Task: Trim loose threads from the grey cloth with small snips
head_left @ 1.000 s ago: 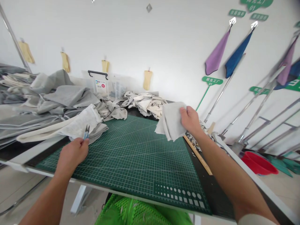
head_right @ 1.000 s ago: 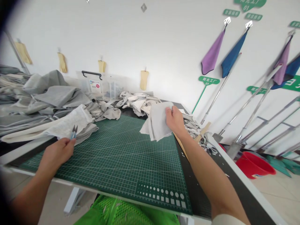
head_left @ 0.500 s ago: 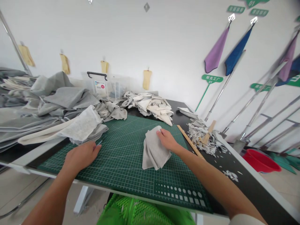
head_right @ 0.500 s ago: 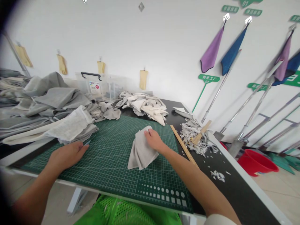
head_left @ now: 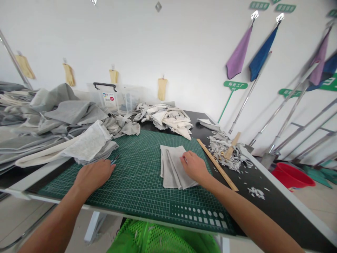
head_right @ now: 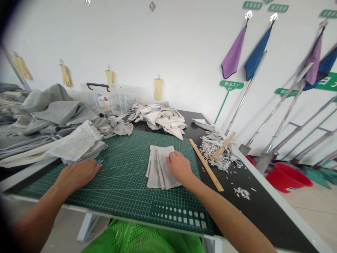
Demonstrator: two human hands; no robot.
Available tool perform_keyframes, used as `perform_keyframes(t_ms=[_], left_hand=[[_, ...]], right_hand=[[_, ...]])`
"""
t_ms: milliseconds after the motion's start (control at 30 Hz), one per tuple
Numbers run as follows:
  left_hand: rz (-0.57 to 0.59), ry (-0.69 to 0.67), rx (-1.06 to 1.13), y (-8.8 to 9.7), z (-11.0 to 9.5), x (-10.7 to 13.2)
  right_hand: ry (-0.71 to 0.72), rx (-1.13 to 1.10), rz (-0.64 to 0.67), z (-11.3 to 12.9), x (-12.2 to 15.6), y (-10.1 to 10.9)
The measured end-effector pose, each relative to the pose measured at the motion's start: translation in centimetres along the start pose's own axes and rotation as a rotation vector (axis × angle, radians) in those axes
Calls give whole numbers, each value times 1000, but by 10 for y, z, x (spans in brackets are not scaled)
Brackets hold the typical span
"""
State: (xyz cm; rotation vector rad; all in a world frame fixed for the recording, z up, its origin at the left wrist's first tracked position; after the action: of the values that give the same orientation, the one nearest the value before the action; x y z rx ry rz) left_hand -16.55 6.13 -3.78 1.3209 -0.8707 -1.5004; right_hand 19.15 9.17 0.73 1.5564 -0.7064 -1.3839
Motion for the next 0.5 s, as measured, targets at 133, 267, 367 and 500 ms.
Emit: perform_keyframes(t_ms=[133,267,367,500], left_hand=[[7,-8,-11,2,-4,-4],[24,3,-6,3,-3,-6],[39,26,1,6,-1,-5],[-51,36,-12,26,-5,-8]], right_hand=[[104,-15,216,34,19,-14],[122,-6,253,45,17,-22],[118,-27,260,42,9,-25],[40,-50,183,28,-6,-22]])
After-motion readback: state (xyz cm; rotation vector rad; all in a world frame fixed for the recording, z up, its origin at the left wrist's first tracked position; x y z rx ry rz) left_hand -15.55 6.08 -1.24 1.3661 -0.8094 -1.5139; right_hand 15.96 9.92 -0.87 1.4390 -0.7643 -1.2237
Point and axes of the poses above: each hand's wrist, its own x-axis away from the middle knuckle, its own y-axis out of the back of the hand, z = x × y, the point moved 8 cm from there along -x, towards the middle knuckle, and after that the axes turned 12 degrees about -z, right-handed, at the moved point
